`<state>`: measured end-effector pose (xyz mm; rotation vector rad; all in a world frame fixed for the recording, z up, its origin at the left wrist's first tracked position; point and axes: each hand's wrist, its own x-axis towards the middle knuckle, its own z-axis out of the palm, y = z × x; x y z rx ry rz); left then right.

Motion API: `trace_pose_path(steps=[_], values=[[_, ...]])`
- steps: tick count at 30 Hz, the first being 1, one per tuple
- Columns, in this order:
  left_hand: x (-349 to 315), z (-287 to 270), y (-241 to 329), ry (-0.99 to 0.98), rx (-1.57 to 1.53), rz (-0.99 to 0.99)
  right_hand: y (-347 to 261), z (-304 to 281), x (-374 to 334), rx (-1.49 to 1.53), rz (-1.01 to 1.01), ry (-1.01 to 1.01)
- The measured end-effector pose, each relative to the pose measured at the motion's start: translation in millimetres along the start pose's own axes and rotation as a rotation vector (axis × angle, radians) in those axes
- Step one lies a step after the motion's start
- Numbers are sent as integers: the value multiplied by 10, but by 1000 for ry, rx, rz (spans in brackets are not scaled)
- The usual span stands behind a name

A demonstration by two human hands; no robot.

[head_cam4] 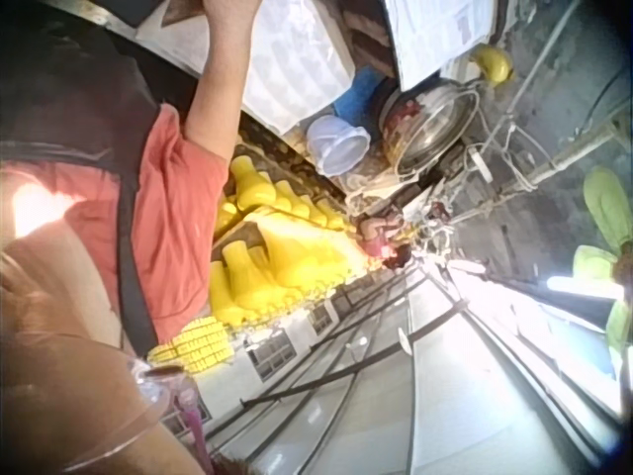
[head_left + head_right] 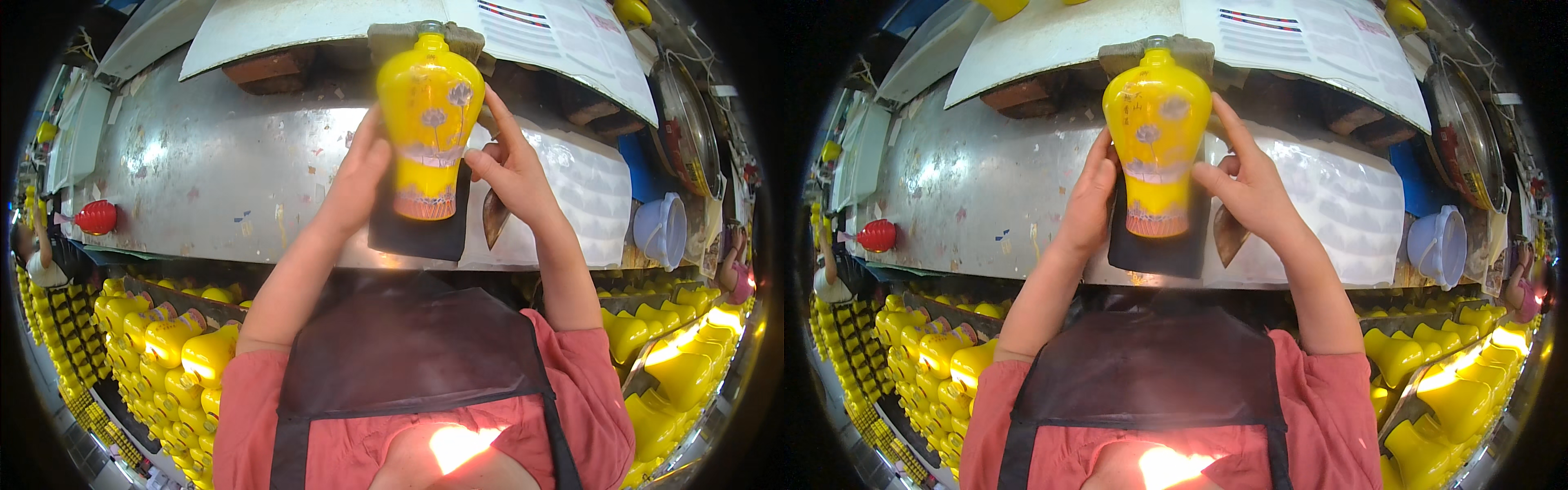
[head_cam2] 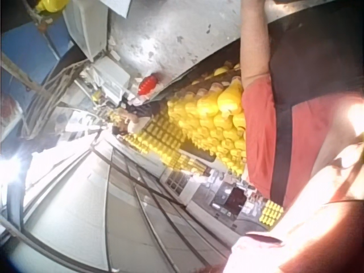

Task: The person scrubs the exterior of a yellow ceramic vase with a small abrasive pad, then wipes the neck and rim with a cloth. They place the cleaned vase on a nearby tray and repeat the process with another vase.

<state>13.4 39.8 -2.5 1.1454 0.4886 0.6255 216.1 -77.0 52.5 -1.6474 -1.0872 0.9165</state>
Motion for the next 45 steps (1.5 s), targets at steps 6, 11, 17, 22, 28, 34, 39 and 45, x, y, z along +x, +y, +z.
trace_pose_path(steps=[6, 11, 17, 22, 28, 34, 39, 45], values=[[30, 48, -12, -46, 207, 60, -41, 159, -59, -75, 7, 59], [35, 88, 147, 13, 276, 104, -131, 50, -20, -2, 47, 34], [155, 173, 248, 29, 301, 178, -296, 167, -10, -119, 40, 124], [169, 241, 263, 42, 220, 186, -495, 56, 46, -404, -191, 205], [178, 320, 294, 152, 700, 313, -704, 20, 270, -872, -581, 119], [207, 285, 270, 130, 820, 391, -830, -11, 356, -886, -409, 43], [190, 245, 238, 98, 718, 306, -681, -54, 311, -564, -232, 68], [223, 231, 157, 70, 518, 288, -438, -38, 271, -116, -98, 5]])
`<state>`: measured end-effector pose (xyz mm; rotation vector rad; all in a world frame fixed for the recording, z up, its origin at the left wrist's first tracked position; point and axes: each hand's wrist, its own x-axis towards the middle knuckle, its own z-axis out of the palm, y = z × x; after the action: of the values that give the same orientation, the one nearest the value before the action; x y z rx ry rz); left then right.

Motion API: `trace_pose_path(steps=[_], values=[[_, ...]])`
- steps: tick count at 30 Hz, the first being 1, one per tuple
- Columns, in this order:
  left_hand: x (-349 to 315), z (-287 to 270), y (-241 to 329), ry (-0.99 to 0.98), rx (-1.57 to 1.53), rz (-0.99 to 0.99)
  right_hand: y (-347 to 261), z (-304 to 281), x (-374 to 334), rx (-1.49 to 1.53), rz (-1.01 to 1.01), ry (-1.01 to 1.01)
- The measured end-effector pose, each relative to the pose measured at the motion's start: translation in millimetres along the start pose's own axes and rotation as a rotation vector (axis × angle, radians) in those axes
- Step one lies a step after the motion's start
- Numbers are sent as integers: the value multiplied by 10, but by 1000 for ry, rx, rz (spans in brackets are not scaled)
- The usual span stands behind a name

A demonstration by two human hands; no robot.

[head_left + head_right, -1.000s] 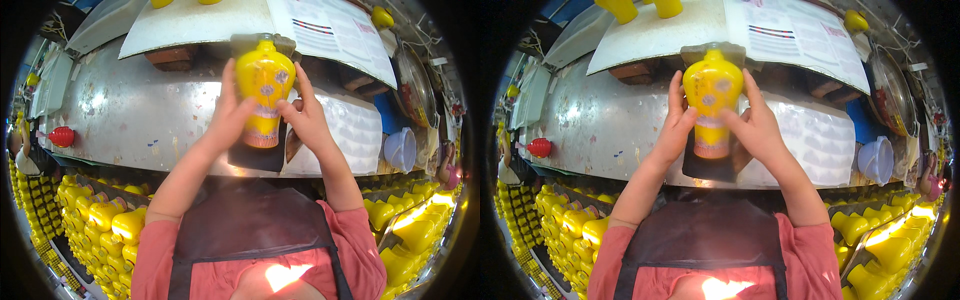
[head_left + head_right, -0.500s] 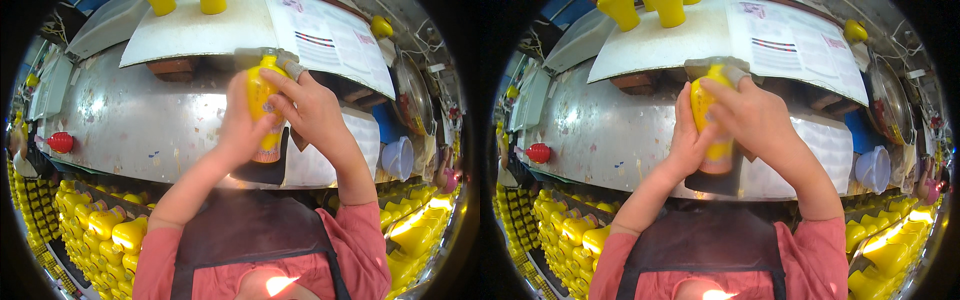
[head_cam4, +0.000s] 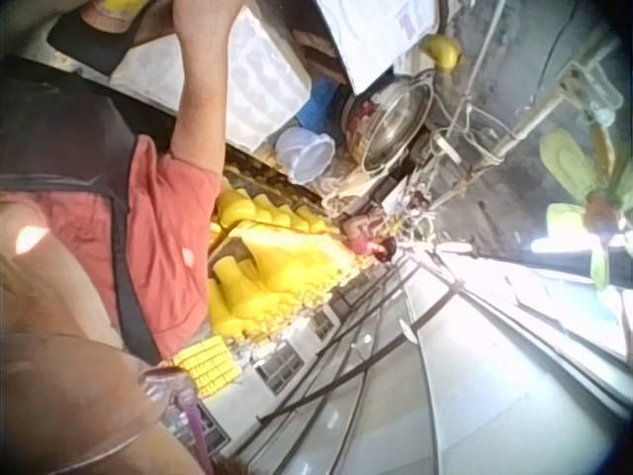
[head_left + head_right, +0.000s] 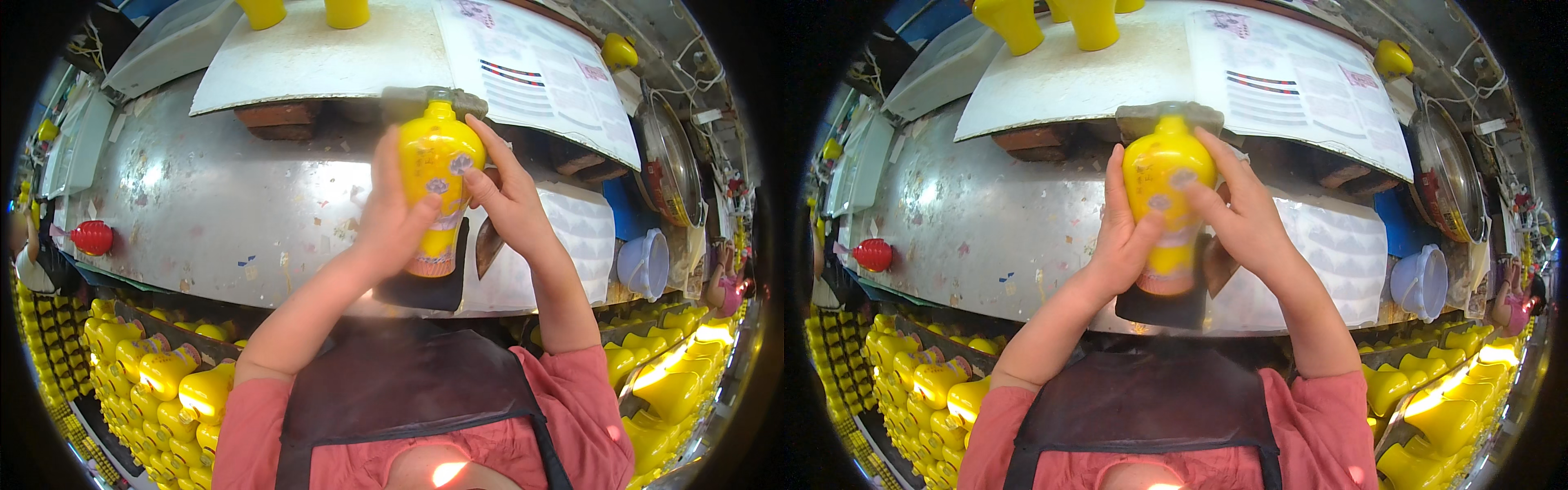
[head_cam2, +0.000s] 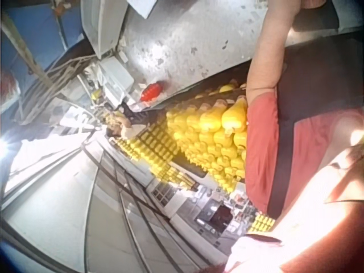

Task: The person scrubs the exterior of a yellow ceramic vase with a small abrasive pad, then wipes the neck and rim with a cloth. They place the cleaned vase on a nearby tray and repeat the process with another vase.

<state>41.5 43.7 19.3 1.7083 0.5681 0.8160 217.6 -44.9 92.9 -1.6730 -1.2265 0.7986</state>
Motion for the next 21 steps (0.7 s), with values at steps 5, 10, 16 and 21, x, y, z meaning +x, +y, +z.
trace_pose_path(steps=[5, 10, 16, 21], values=[[-7, 15, 17, 14, 6, -5, 71, 16, -52, -95, -42, 16], [-21, 20, 151, 33, 246, 55, 157, 48, -22, 10, -55, 32], [-15, 29, 221, 43, 376, 92, 241, 43, -26, 93, -29, 23], [-16, 28, 232, 46, 394, 99, 262, 48, -20, 104, -33, 23]])
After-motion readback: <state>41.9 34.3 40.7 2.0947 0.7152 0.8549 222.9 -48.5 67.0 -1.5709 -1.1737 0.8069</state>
